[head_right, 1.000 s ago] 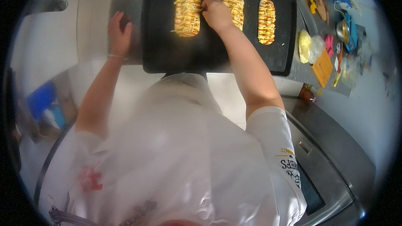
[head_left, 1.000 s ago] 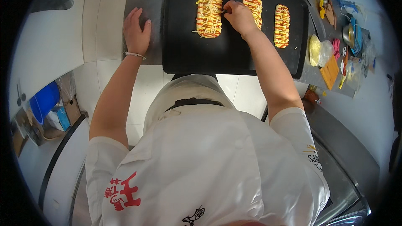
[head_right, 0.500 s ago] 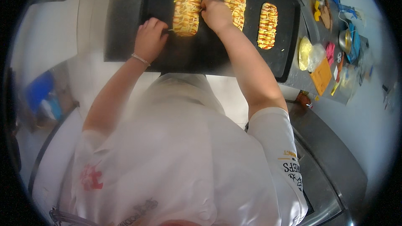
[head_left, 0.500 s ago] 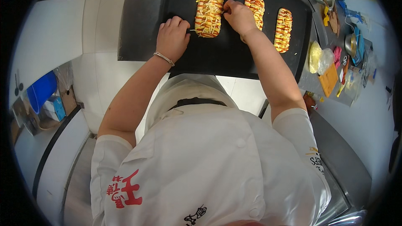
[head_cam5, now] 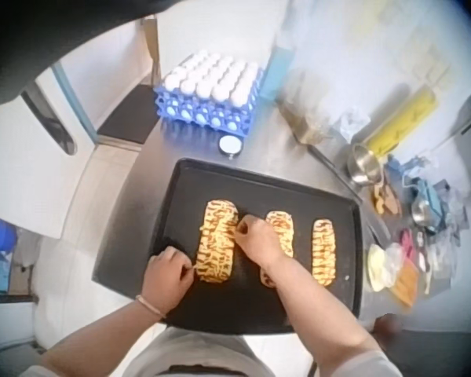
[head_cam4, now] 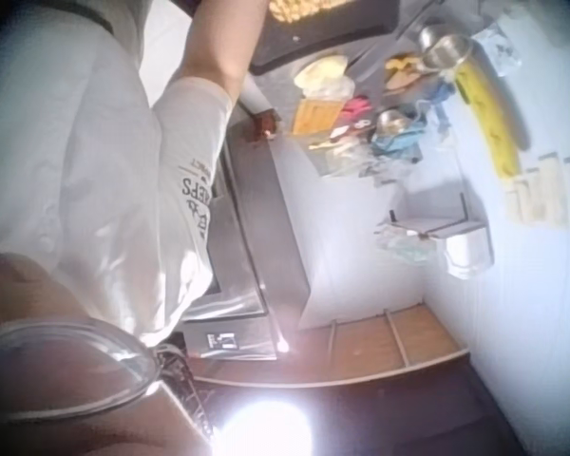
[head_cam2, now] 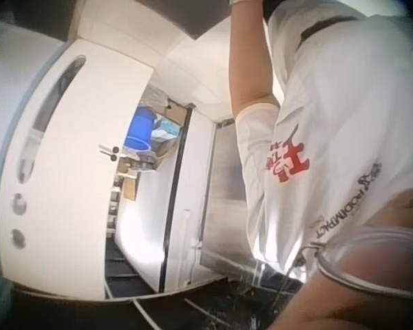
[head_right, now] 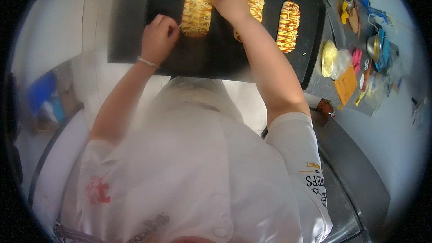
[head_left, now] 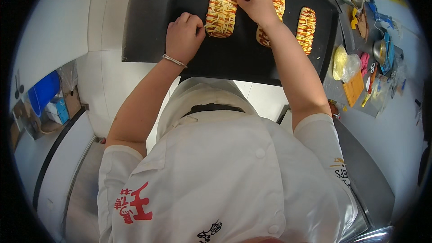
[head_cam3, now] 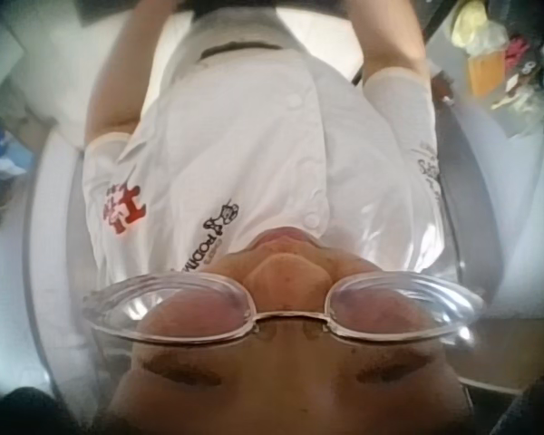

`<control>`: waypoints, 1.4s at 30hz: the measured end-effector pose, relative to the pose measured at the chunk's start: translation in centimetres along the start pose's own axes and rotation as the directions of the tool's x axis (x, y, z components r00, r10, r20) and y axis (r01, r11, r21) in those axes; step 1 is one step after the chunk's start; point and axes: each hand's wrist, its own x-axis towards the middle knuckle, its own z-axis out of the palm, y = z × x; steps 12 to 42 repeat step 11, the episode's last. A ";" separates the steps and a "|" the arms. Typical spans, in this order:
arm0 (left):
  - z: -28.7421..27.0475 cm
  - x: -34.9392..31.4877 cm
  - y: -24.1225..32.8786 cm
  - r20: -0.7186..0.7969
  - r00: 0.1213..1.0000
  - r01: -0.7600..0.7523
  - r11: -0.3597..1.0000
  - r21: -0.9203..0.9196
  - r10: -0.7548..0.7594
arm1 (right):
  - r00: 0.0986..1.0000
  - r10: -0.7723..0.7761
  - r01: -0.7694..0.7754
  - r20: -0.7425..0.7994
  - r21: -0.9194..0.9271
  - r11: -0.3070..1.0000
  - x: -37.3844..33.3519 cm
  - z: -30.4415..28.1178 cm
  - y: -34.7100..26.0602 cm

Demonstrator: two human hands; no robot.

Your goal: The person assembles hot dogs on a baking tray. They pipe yellow sauce onto three buns, then add red sauce, and finally sprinkle shredded cheese over each one.

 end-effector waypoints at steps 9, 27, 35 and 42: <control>0.9 0.3 0.0 -0.097 0.993 -0.073 0.994 -0.086 0.065 | 0.992 0.014 -0.067 0.123 0.437 0.897 1.2 -0.1 1.1; -0.5 0.1 0.6 -0.069 0.998 0.006 0.995 -0.103 -0.013 | 0.990 -0.020 -0.067 0.139 0.587 0.807 1.8 0.2 2.3; -0.5 0.1 0.6 -0.069 0.998 0.006 0.995 -0.103 -0.013 | 0.990 -0.020 -0.067 0.139 0.587 0.807 1.8 0.2 2.3; -0.5 0.1 0.6 -0.069 0.998 0.006 0.995 -0.103 -0.013 | 0.990 -0.020 -0.067 0.139 0.587 0.807 1.8 0.2 2.3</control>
